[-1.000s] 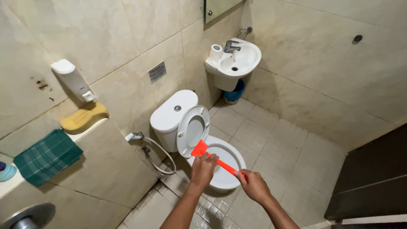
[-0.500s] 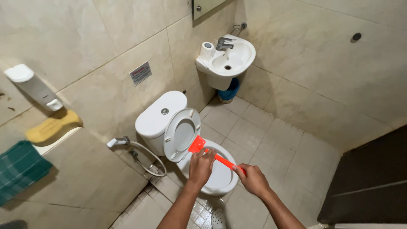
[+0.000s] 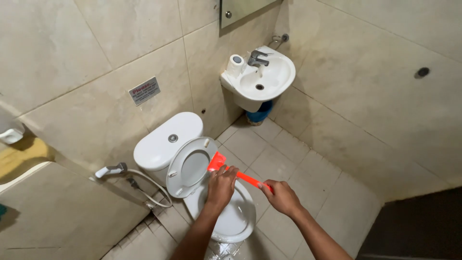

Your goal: The person applies liquid from a spray bottle into the toilet bowl, places the bottle on a wall shelf, and then uses an orange toilet brush to scrub the inside of the bowl.

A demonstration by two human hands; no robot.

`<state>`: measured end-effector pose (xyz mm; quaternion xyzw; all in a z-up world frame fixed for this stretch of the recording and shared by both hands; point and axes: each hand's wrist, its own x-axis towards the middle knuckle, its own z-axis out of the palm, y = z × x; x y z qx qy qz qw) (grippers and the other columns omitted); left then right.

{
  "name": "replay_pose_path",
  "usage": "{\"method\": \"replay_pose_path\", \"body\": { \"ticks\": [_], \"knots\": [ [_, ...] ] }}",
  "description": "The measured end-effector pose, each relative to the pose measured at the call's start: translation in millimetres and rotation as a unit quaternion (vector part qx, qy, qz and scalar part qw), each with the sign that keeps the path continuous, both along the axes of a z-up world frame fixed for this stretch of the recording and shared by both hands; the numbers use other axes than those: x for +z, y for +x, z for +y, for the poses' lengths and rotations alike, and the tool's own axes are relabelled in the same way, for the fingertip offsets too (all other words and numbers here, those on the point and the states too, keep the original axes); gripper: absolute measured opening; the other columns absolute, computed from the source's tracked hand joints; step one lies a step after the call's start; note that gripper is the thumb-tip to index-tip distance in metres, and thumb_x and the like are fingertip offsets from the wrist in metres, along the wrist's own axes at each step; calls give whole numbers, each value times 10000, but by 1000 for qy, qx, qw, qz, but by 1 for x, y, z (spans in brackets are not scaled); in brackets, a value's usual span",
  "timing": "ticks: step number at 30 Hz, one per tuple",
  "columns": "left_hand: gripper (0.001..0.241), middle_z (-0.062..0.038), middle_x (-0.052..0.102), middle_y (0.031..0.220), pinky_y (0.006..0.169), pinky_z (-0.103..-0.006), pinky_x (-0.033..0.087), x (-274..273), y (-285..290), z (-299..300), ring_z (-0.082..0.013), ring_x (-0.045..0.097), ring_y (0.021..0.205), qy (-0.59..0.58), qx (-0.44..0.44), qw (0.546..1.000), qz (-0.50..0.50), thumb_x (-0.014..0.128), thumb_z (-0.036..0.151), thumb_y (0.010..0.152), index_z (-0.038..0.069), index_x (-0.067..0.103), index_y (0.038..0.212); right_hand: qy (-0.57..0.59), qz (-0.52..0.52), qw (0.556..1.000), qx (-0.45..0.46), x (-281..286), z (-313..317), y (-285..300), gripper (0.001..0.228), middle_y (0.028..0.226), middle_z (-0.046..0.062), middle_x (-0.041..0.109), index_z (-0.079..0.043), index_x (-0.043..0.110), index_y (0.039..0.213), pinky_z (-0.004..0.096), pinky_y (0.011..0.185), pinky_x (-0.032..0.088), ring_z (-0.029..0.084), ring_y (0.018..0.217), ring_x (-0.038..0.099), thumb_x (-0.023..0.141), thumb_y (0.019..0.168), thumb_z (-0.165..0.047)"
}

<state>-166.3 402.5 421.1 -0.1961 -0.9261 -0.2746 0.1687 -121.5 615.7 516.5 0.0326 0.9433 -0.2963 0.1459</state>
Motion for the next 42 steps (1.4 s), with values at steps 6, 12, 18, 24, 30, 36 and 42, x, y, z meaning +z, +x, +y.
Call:
{"method": "replay_pose_path", "body": {
  "ticks": [6,12,18,24,30,36,42],
  "knots": [
    [286,-86,721,1223,920,-467,456,3,-28,12,-318,628,1173,17,33,999,-10,710,140,892,83,693,1172,-3,29,999,44,8,15,-43,367,707,147,682,-92,766,963,445,639,492,312,618,590,594,974,-416],
    [250,-66,727,1187,913,-462,454,22,-40,10,-319,626,1184,32,66,997,-24,698,118,898,74,692,1143,23,10,997,76,29,11,-74,406,699,190,659,-73,753,905,465,647,478,354,641,570,589,989,-434],
    [259,-89,722,1193,929,-470,451,22,-47,2,-334,622,1173,48,117,992,-5,692,113,902,62,695,1156,-2,48,987,151,20,9,-117,387,703,141,690,-79,758,863,458,633,489,333,631,609,614,949,-428],
    [293,-119,705,1233,936,-476,448,18,-57,3,-341,616,1181,30,206,978,10,697,117,885,52,696,1170,10,35,970,241,23,2,-161,405,715,164,689,-72,748,860,475,651,488,344,650,606,604,973,-433],
    [292,-102,714,1227,930,-485,443,23,-54,20,-343,624,1168,65,306,950,1,711,122,873,67,701,1159,-10,21,940,340,23,4,-195,349,787,139,744,-129,763,995,450,703,538,325,728,699,672,914,-456],
    [288,-89,714,1205,909,-490,453,19,-40,37,-350,625,1161,66,376,924,-1,700,98,879,68,689,1165,-24,1,907,420,29,3,-206,400,934,108,786,-258,722,1249,427,821,553,327,886,734,645,907,-449],
    [248,-70,721,1164,913,-469,459,20,-22,48,-312,633,1135,83,428,899,-53,688,86,888,75,692,1135,-50,40,881,468,-10,3,-214,390,985,92,789,-258,738,1232,433,817,558,336,906,735,672,895,-443]
  ]
}}
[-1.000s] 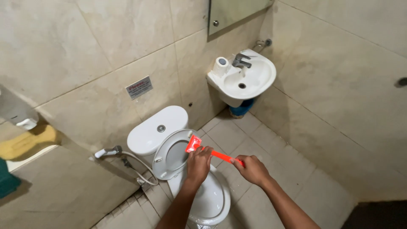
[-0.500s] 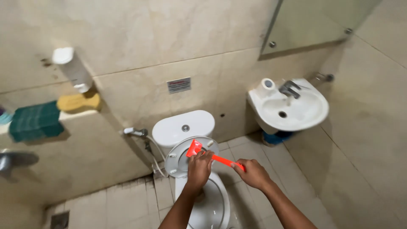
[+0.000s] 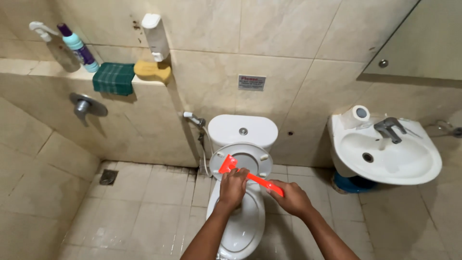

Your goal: The person applies liquid from a spray bottle into the toilet bowl, places the bottle on a wall shelf, and then uses an orange toilet brush to scrub the inside of the bowl.

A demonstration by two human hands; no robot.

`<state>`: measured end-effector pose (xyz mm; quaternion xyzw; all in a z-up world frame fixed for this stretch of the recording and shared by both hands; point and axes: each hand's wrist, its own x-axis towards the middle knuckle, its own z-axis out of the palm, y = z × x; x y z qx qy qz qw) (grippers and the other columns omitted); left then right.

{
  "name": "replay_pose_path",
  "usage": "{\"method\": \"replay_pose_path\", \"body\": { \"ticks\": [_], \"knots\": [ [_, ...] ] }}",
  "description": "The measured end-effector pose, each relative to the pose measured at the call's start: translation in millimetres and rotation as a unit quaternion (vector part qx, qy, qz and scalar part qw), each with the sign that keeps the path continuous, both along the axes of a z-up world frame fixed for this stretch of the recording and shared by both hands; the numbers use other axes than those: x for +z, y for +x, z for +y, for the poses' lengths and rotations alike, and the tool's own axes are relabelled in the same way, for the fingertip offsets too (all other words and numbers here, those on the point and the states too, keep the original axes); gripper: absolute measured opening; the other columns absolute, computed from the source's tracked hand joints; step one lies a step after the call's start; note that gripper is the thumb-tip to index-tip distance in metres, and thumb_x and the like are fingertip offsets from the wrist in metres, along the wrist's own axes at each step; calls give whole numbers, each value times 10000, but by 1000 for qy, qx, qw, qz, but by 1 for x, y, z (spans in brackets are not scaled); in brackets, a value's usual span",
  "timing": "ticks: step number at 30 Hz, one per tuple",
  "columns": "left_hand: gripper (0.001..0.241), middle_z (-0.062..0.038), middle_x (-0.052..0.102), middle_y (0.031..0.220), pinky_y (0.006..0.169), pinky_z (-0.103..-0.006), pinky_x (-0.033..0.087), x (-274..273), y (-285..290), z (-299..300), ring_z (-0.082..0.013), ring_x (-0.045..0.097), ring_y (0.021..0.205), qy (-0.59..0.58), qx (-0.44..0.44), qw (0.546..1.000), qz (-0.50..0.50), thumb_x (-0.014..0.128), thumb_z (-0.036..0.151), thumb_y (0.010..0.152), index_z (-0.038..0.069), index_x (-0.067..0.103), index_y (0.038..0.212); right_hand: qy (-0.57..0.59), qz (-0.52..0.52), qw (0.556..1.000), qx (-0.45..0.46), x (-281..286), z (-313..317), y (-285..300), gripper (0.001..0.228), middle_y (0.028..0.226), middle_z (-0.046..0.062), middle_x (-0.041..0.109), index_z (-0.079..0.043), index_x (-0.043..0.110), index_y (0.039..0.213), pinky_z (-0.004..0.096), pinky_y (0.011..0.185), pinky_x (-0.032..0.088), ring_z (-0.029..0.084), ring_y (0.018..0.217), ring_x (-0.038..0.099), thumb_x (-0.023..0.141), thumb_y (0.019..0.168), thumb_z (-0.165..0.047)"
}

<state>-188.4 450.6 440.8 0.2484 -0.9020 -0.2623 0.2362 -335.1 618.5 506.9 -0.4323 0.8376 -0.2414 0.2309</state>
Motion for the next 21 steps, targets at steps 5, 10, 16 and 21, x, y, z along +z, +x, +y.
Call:
{"method": "replay_pose_path", "body": {
  "ticks": [5,10,16,21],
  "knots": [
    [233,-82,721,1145,897,-472,454,-5,17,0,-320,633,1103,-24,-6,1000,8,696,99,882,73,688,1113,62,2,998,-3,17,1,25,425,927,113,783,-293,704,1283,440,832,563,340,887,737,679,880,-427],
    [182,-98,725,1065,915,-463,466,3,48,6,-316,634,1130,0,0,1000,-14,702,139,916,83,686,1089,28,36,999,13,14,8,53,400,930,87,783,-280,710,1270,459,806,557,342,879,718,670,899,-423],
    [307,-121,717,1233,945,-480,454,-22,87,13,-339,619,1178,-14,2,1000,28,699,119,880,75,701,1183,87,33,995,-18,15,15,97,420,870,77,781,-306,687,1302,439,804,569,311,839,736,654,906,-440],
    [416,-116,639,1412,1063,-491,399,-39,115,19,-343,545,1321,37,-19,999,-16,649,146,942,87,647,1354,81,50,995,-21,31,20,134,364,876,81,761,-310,709,1276,455,773,551,333,840,699,623,939,-416]
  ]
}}
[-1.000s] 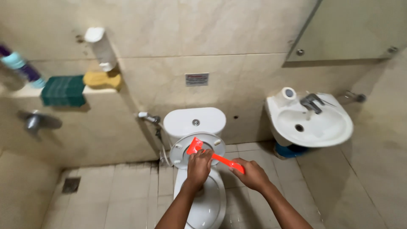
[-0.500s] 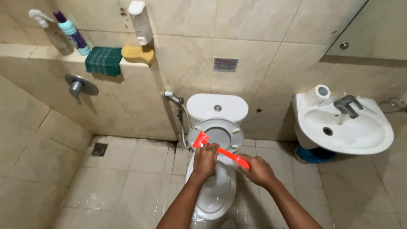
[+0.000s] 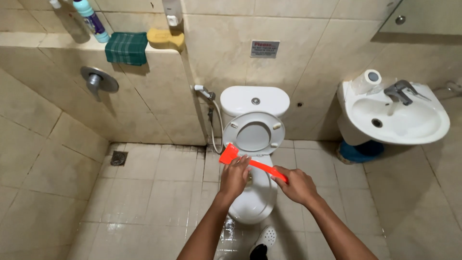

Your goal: The person applies liquid from a spray bottle into the toilet bowl, places the bottle on a wall shelf, and then uses an orange toilet brush to scrub the inside of the bowl.

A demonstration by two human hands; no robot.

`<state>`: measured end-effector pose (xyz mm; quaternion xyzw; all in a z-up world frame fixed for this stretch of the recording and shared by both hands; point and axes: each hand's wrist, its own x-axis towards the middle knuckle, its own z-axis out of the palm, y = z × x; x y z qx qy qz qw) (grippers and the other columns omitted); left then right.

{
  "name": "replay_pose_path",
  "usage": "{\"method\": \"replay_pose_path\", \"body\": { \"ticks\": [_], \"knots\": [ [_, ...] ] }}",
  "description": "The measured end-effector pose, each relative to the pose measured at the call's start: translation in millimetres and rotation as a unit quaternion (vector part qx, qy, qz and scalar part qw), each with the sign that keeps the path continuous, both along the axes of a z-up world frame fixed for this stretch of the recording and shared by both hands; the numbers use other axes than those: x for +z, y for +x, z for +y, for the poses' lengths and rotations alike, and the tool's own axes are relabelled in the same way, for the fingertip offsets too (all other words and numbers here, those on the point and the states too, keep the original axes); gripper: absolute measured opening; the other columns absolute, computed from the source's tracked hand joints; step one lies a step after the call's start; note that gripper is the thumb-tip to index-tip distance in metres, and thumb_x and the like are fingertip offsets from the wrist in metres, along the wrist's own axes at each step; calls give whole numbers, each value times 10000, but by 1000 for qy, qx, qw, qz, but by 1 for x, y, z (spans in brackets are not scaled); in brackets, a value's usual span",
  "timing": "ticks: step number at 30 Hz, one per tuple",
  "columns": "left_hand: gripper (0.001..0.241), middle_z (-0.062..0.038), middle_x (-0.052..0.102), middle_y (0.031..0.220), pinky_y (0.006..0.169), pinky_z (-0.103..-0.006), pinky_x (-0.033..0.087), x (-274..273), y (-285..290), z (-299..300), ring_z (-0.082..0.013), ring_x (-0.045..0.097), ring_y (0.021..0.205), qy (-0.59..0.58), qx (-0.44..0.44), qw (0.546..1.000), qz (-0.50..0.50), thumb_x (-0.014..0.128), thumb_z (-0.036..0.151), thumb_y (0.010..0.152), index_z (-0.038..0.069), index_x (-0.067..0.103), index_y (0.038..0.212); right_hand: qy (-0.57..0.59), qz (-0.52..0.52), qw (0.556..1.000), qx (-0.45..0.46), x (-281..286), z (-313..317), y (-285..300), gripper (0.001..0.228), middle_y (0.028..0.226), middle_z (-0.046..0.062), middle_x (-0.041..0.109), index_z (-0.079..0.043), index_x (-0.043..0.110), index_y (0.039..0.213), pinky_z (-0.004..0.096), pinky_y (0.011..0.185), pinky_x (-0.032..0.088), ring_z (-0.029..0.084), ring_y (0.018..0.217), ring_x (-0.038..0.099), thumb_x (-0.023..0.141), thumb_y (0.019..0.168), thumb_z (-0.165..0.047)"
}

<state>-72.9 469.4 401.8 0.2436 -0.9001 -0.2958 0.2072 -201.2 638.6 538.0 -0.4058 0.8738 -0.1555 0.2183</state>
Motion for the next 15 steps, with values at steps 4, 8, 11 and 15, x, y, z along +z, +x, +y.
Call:
{"method": "replay_pose_path", "body": {
  "ticks": [4,8,11,15],
  "knots": [
    [504,-152,560,1489,1136,-495,355,-3,16,10,-360,487,1394,-8,-37,999,1,652,178,943,70,583,1431,-67,0,998,-1,-26,11,6,365,863,81,765,-272,694,1259,449,750,554,339,818,711,654,920,-403],
    [601,-173,430,1579,1179,-477,296,1,20,25,-399,382,1452,78,-45,995,-40,642,305,968,33,481,1479,-46,19,999,8,-41,20,12,300,896,78,752,-231,729,1179,460,739,543,339,851,695,623,948,-390],
    [645,-205,389,1590,1191,-473,274,-14,17,34,-415,325,1487,116,-44,991,-50,614,372,998,12,437,1504,-46,35,998,14,-48,23,10,296,948,66,743,-214,732,1167,459,746,546,325,879,693,624,943,-374],
    [645,-263,407,1578,1180,-485,316,-43,7,46,-460,341,1472,126,-32,991,-22,601,392,1009,-13,461,1491,-26,18,999,22,-79,29,-6,322,1017,42,756,-220,710,1212,442,775,570,303,924,701,618,945,-375]
  ]
}}
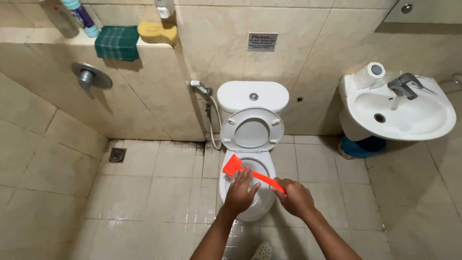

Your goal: The person applies liquid from a spray bottle into the toilet bowl, places the bottle on a wall shelf, and then uses an orange toilet brush to scrub the inside of the bowl.

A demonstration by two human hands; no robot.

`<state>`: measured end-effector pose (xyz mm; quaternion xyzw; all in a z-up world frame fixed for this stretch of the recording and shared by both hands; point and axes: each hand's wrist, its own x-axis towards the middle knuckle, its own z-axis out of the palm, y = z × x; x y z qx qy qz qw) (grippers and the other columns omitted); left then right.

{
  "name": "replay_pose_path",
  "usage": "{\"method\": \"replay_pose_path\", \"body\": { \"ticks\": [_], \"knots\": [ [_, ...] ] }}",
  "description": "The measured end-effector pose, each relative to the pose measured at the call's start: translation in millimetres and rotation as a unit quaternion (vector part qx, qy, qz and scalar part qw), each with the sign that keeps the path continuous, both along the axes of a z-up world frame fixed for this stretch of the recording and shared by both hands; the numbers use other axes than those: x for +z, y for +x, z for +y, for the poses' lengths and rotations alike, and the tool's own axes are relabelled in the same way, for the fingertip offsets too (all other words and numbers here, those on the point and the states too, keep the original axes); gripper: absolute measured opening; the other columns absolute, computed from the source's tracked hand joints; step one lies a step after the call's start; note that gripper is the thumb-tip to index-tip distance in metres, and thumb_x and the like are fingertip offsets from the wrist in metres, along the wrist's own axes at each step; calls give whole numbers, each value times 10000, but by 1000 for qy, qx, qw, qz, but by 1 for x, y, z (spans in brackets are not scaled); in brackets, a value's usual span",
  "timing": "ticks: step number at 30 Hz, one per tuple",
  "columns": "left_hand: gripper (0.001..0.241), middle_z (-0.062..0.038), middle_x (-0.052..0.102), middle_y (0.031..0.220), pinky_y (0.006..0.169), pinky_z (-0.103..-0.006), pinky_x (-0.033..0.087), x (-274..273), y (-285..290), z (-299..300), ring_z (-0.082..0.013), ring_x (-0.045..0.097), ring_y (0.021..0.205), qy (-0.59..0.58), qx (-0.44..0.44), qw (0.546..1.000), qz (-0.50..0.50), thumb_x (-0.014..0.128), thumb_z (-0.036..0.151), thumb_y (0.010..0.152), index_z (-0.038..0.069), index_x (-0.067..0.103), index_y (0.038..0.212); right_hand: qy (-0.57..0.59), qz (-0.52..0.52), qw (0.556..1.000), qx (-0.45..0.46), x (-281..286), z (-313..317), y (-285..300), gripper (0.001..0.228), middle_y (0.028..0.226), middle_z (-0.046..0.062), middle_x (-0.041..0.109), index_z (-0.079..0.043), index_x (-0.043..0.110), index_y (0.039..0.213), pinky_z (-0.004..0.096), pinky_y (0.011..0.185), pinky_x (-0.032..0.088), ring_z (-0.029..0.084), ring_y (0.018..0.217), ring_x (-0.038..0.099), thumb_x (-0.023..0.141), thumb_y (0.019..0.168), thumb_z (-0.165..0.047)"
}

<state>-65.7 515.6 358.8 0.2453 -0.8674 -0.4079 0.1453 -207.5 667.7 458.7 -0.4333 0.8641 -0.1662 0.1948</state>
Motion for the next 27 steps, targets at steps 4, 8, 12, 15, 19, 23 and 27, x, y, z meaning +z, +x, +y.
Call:
{"method": "replay_pose_path", "body": {
  "ticks": [4,8,12,15,19,23,27],
  "knots": [
    [632,-286,441,1546,1140,-495,383,-34,-18,8,-485,387,1445,-28,22,999,28,592,393,1015,-23,480,1477,-38,5,999,30,-42,8,-21,371,1108,31,756,-241,672,1284,426,787,586,290,979,714,609,939,-361],
    [599,-296,487,1507,1140,-496,418,-71,-41,4,-503,440,1410,-69,32,996,44,594,397,1040,-45,506,1436,35,1,999,22,-62,-1,-40,465,1126,41,734,-334,556,1428,448,829,562,300,1020,688,571,964,-369],
    [612,-258,456,1551,1181,-493,363,-109,-46,12,-447,422,1436,-58,32,998,4,543,408,1053,-26,474,1478,119,-58,991,-8,-64,-7,-38,492,1008,56,730,-404,498,1486,433,808,568,286,922,698,526,995,-419],
    [671,-190,348,1622,1133,-485,353,-109,-50,4,-381,343,1477,26,18,995,-95,474,451,1032,22,381,1540,110,-42,993,-9,-98,-10,-42,477,953,74,719,-399,536,1466,441,788,559,300,883,684,537,989,-418],
    [683,-148,327,1651,1152,-468,378,-148,-44,-6,-353,350,1487,45,-3,986,-161,409,491,1046,61,356,1574,123,-66,990,-24,-143,-18,-35,459,945,81,714,-389,549,1453,444,769,560,296,858,689,552,994,-397],
    [680,-184,328,1642,1130,-497,372,-212,-35,-20,-376,315,1503,25,-22,987,-159,409,502,1060,45,363,1562,97,-47,994,-5,-200,-30,-26,493,878,101,714,-375,537,1465,451,727,558,308,800,688,570,973,-355],
    [664,-213,361,1625,1111,-505,388,-271,-26,-42,-414,335,1479,-10,-25,993,-116,433,493,1059,44,396,1547,99,-40,994,-24,-253,-51,-17,475,877,95,721,-396,559,1442,450,718,562,303,784,692,583,968,-402]
  ]
}}
